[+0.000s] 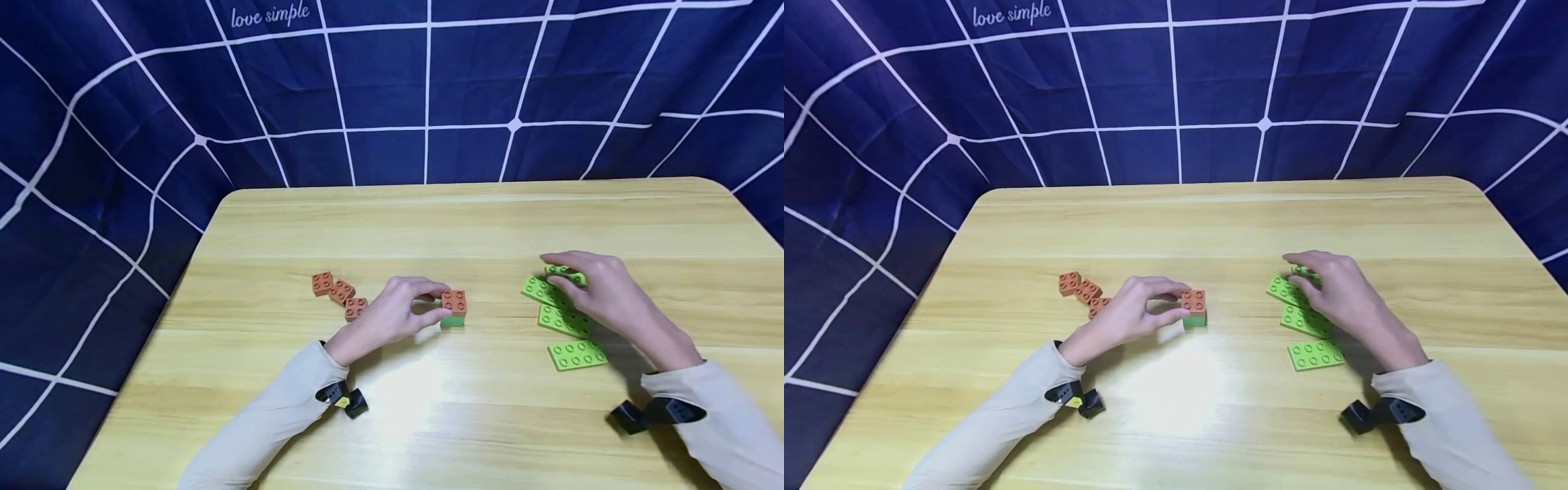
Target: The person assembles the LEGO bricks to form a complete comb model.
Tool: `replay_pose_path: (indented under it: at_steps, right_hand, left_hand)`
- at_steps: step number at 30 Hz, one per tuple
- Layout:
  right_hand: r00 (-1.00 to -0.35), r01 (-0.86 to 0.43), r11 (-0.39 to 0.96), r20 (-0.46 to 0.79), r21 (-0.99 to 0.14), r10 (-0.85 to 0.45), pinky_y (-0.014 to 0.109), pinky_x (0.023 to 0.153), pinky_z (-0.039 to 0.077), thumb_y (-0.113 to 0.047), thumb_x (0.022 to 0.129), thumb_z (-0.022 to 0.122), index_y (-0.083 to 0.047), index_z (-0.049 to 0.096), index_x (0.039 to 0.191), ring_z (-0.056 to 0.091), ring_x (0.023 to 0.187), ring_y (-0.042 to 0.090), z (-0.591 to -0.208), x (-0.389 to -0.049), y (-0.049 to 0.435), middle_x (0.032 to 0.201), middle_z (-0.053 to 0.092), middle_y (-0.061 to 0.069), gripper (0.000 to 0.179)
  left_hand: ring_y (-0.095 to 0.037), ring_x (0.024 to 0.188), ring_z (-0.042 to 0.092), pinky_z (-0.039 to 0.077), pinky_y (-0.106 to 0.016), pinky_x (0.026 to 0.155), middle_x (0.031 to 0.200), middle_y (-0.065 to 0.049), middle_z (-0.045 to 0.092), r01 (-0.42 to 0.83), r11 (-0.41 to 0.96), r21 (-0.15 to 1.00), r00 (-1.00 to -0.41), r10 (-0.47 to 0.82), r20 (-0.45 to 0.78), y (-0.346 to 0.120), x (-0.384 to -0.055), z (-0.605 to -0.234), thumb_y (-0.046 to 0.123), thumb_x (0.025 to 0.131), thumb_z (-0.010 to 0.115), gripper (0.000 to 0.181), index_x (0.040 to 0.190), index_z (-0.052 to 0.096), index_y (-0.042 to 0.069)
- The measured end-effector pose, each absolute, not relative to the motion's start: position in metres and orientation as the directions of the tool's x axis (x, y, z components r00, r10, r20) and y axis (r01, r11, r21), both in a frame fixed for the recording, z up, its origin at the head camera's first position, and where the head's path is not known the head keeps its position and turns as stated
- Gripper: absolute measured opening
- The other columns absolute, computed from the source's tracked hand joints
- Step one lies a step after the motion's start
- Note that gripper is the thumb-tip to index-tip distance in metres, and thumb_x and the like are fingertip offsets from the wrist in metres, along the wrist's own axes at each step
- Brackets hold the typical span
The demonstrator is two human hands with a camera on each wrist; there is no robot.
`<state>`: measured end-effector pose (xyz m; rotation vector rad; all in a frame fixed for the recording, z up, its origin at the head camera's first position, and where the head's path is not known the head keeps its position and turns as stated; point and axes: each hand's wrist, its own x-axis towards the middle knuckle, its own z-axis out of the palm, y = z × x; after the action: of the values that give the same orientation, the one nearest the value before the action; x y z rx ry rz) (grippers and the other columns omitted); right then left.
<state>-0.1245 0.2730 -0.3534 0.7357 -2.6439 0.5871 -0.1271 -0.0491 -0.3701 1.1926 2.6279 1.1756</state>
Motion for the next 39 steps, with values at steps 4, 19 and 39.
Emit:
replay_pose_path:
  at_steps: [4, 19, 39]
  right_hand:
    - [-0.834, -0.517, 0.808, 0.377, -0.282, -0.402, 0.059, 0.079, 0.051, 0.008, 0.075, 0.075, 0.004, 0.065, 0.114, 0.063, 0.097, 0.045, -0.357, -0.126, 0.289, 0.107, 0.067, 0.025, 0.041]
    - [-0.857, -0.486, 0.837, 0.323, -0.252, -0.401, 0.063, 0.084, 0.047, 0.008, 0.073, 0.075, 0.009, 0.060, 0.116, 0.057, 0.101, 0.050, -0.373, -0.134, 0.308, 0.110, 0.062, 0.031, 0.046]
    - [-0.840, -0.510, 0.838, 0.325, -0.193, -0.435, 0.057, 0.070, 0.050, 0.006, 0.070, 0.080, 0.014, 0.063, 0.109, 0.061, 0.082, 0.042, -0.382, -0.135, 0.317, 0.094, 0.061, 0.025, 0.043]
  left_hand:
    - [-0.021, 0.098, 0.068, 0.053, -0.022, 0.090, 0.113, -0.016, 0.069, 0.629, 0.420, 0.654, -0.709, 0.654, 0.262, -0.049, -0.128, -0.370, 0.020, 0.089, 0.071, 0.038, 0.119, 0.064, -0.002]
    - [-0.023, 0.102, 0.067, 0.051, -0.023, 0.094, 0.117, -0.015, 0.067, 0.615, 0.438, 0.656, -0.713, 0.664, 0.225, -0.048, -0.129, -0.369, 0.022, 0.091, 0.068, 0.040, 0.123, 0.062, -0.001]
    - [-0.020, 0.101, 0.066, 0.050, -0.020, 0.094, 0.115, -0.014, 0.068, 0.615, 0.417, 0.670, -0.714, 0.654, 0.248, -0.049, -0.126, -0.373, 0.022, 0.091, 0.069, 0.039, 0.122, 0.063, -0.002]
